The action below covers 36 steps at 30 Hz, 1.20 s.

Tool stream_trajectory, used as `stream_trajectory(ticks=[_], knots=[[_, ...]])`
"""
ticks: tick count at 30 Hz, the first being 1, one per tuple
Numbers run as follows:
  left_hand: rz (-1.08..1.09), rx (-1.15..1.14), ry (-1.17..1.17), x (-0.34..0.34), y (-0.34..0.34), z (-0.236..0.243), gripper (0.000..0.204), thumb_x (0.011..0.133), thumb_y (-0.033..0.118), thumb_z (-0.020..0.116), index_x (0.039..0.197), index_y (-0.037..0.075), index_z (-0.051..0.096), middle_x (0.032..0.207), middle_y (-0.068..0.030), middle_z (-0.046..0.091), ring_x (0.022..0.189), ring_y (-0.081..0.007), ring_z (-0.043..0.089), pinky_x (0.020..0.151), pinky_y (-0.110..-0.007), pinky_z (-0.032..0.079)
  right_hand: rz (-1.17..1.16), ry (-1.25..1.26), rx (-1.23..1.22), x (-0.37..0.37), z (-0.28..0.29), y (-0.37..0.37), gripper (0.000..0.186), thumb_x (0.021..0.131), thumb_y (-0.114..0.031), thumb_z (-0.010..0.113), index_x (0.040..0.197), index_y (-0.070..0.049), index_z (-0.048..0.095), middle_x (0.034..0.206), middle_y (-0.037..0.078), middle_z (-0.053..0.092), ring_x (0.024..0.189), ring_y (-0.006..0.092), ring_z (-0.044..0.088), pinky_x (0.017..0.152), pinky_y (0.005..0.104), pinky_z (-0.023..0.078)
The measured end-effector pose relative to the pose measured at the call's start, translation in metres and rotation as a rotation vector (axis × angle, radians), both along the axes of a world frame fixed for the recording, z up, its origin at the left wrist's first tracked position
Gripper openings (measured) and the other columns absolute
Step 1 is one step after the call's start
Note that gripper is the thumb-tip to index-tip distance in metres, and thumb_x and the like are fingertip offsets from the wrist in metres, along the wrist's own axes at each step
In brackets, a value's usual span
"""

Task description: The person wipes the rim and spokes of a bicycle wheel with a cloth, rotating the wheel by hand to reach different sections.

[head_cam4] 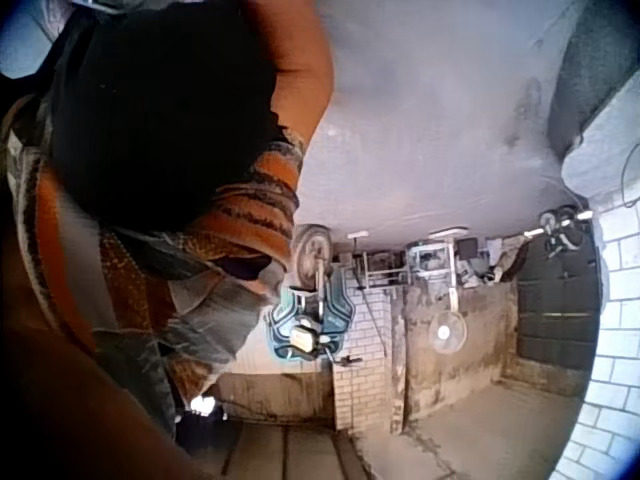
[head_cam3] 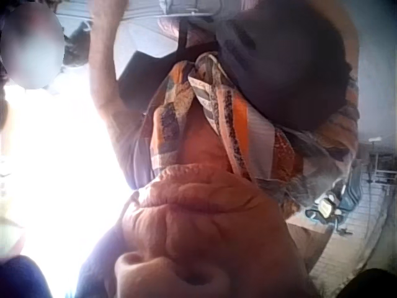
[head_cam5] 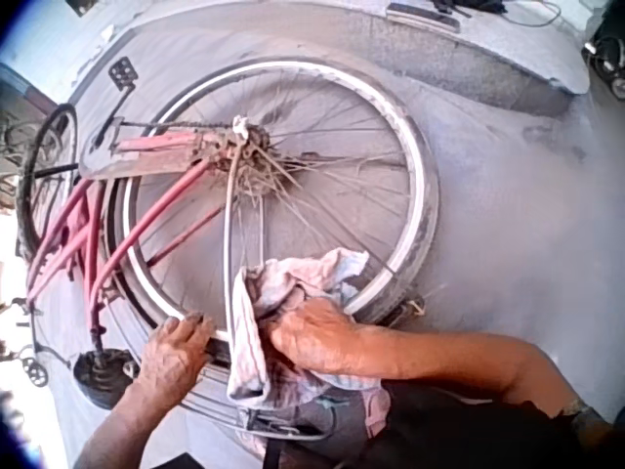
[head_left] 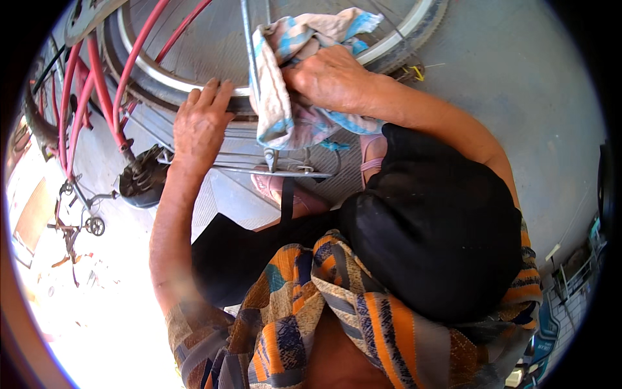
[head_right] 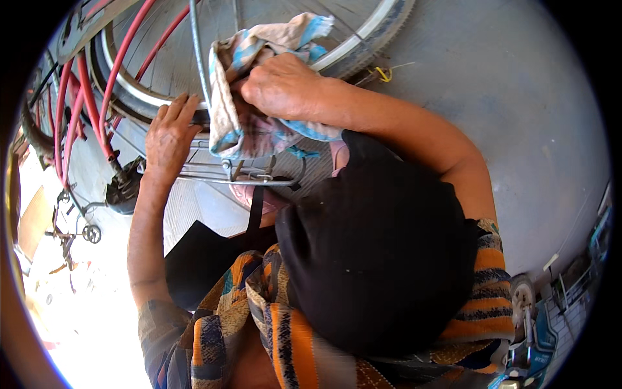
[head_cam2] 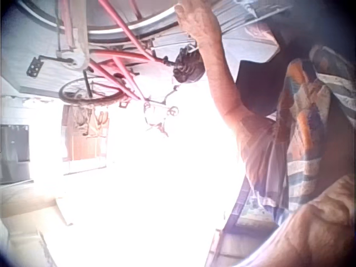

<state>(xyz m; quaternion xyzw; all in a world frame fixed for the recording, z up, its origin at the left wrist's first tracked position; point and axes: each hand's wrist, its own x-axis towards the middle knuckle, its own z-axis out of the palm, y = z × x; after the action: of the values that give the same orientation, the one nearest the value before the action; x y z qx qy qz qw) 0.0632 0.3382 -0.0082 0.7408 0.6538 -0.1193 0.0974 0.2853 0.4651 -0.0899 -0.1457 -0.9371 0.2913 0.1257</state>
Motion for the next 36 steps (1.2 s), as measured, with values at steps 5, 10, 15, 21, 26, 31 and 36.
stream_trajectory(ticks=[5, 10, 15, 21, 26, 31, 36], knots=[[-0.021, -0.074, 0.154, -0.027, -0.003, 0.003, 0.062, 0.073, 0.013, 0.082, 0.132, 0.012, 0.061, 0.134, -0.0072, 0.061, 0.108, -0.0256, 0.063, 0.091, -0.038, 0.051, 0.1, -0.151, 0.08, 0.029, 0.012, 0.021, 0.01, 0.081, -0.013, 0.061, 0.085, -0.007, 0.067, 0.075, 0.015, 0.069, 0.071, 0.0325, 0.07, 0.054, 0.0435, 0.052], [-0.047, -0.062, 0.235, -0.042, 0.004, 0.009, 0.064, 0.071, 0.014, 0.083, 0.132, 0.016, 0.062, 0.133, -0.003, 0.063, 0.104, -0.0226, 0.065, 0.087, -0.038, 0.049, 0.052, -0.2, 0.174, 0.052, 0.02, 0.029, 0.01, 0.078, -0.017, 0.064, 0.078, -0.009, 0.07, 0.07, 0.014, 0.069, 0.07, 0.0331, 0.071, 0.055, 0.0456, 0.053], [-0.039, -0.04, 0.416, -0.051, 0.002, 0.008, 0.057, 0.078, 0.005, 0.074, 0.132, 0.01, 0.058, 0.138, -0.01, 0.058, 0.104, -0.0272, 0.065, 0.085, -0.04, 0.051, -0.047, -0.111, 0.109, 0.064, 0.022, 0.028, 0.011, 0.08, -0.017, 0.064, 0.077, -0.007, 0.068, 0.071, 0.016, 0.069, 0.067, 0.0338, 0.07, 0.055, 0.0449, 0.053], [-0.11, 0.102, -0.002, 0.025, -0.006, -0.009, 0.054, 0.073, 0.012, 0.077, 0.122, 0.002, 0.058, 0.125, -0.0141, 0.061, 0.1, -0.0266, 0.064, 0.08, -0.037, 0.053, 0.022, -0.027, -0.002, 0.014, 0.006, -0.005, 0.012, 0.08, -0.017, 0.064, 0.081, -0.006, 0.068, 0.071, 0.017, 0.069, 0.068, 0.0332, 0.071, 0.054, 0.0458, 0.053], [-0.073, 0.044, 0.043, 0.004, -0.006, -0.008, 0.058, 0.065, 0.014, 0.082, 0.118, 0.002, 0.061, 0.115, -0.0096, 0.062, 0.095, -0.0267, 0.062, 0.081, -0.039, 0.05, 0.006, -0.016, 0.031, 0.012, 0.005, -0.004, 0.012, 0.081, -0.016, 0.061, 0.076, -0.007, 0.067, 0.07, 0.015, 0.069, 0.067, 0.0334, 0.071, 0.053, 0.0459, 0.052], [-0.104, -0.011, 0.109, -0.008, 0.003, -0.001, 0.058, 0.065, 0.01, 0.081, 0.12, 0.006, 0.062, 0.12, -0.0071, 0.062, 0.101, -0.0256, 0.061, 0.084, -0.038, 0.049, -0.005, -0.039, 0.115, 0.046, 0.001, 0.016, 0.014, 0.082, -0.017, 0.059, 0.074, -0.007, 0.066, 0.068, 0.014, 0.068, 0.065, 0.0326, 0.07, 0.052, 0.0445, 0.051], [-0.106, -0.056, 0.239, -0.03, 0.006, 0.001, 0.057, 0.067, 0.007, 0.081, 0.121, 0.007, 0.062, 0.122, -0.0059, 0.062, 0.1, -0.0262, 0.061, 0.085, -0.037, 0.049, -0.119, -0.171, 0.224, 0.083, 0.013, 0.034, 0.012, 0.082, -0.016, 0.06, 0.077, -0.007, 0.066, 0.077, 0.014, 0.07, 0.073, 0.0316, 0.071, 0.055, 0.0438, 0.053]])
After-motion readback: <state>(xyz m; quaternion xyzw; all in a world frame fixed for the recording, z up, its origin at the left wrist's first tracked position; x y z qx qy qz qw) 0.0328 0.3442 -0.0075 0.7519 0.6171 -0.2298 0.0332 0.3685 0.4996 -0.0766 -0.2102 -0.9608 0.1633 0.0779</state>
